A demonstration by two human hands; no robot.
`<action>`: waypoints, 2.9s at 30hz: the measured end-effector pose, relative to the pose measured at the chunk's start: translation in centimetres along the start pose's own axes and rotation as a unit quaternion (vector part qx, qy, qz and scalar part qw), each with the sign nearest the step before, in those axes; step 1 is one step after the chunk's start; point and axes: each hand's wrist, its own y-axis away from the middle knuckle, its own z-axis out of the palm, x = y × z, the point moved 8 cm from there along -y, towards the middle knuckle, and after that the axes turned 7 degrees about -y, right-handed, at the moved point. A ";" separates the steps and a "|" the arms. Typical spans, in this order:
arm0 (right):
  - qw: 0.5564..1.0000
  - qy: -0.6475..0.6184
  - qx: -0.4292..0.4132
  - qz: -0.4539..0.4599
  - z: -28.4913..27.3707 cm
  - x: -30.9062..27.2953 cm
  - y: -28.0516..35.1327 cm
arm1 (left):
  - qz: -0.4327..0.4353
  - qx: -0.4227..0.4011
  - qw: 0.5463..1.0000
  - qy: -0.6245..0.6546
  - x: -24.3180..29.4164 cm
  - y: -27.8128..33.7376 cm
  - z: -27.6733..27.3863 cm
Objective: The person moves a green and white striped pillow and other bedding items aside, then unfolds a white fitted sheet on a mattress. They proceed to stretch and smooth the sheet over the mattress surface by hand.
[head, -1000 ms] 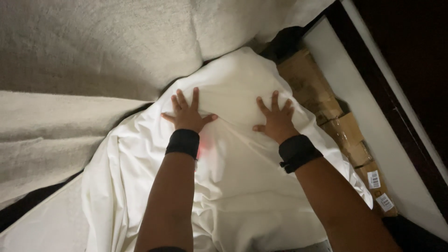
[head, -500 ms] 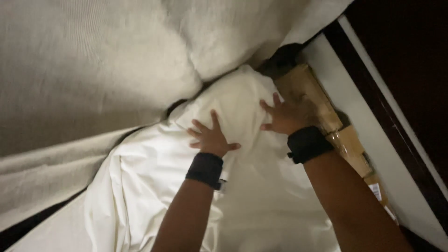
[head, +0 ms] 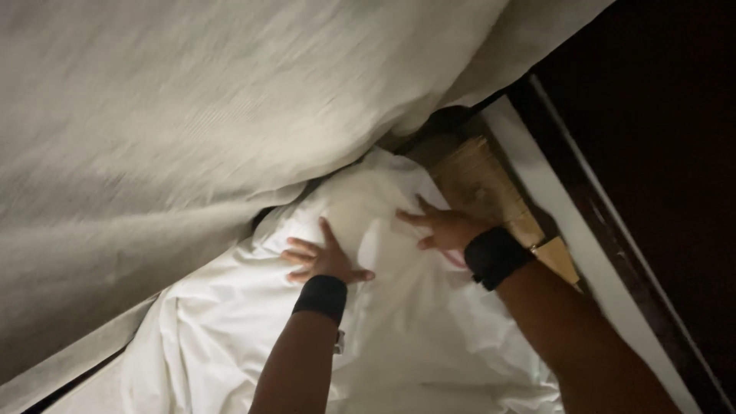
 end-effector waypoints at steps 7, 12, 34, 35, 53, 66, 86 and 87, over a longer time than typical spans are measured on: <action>0.997 -0.035 -0.015 -0.069 0.4 0.5 -0.9 | -0.034 -0.027 0.999 -0.019 0.0 0.4 -0.1; 0.898 -0.378 -0.213 -0.067 1.8 10.9 -12.8 | -0.047 -0.007 0.999 -0.019 0.3 -0.8 0.4; 0.985 0.072 0.158 -0.014 -13.3 -3.3 -12.5 | -0.025 -0.049 0.998 -0.010 0.2 -1.8 0.6; 0.986 0.070 0.150 -0.026 -12.9 -3.2 -10.5 | -0.029 -0.059 0.997 -0.026 0.2 -1.7 0.6; 0.970 0.021 -0.003 -0.240 -8.8 -5.9 -7.4 | -0.024 -0.053 0.998 -0.032 0.2 -2.7 1.5; 0.954 0.118 -0.028 -0.274 1.9 -7.4 0.3 | -0.011 -0.040 0.999 -0.014 -0.2 -2.5 1.4; 0.970 0.166 0.138 -0.111 8.1 -5.9 3.0 | 0.134 0.213 0.966 -0.055 -3.0 0.1 1.1; 0.970 0.164 0.139 -0.112 8.3 -5.9 2.9 | 0.134 0.213 0.966 -0.054 -2.6 0.7 1.2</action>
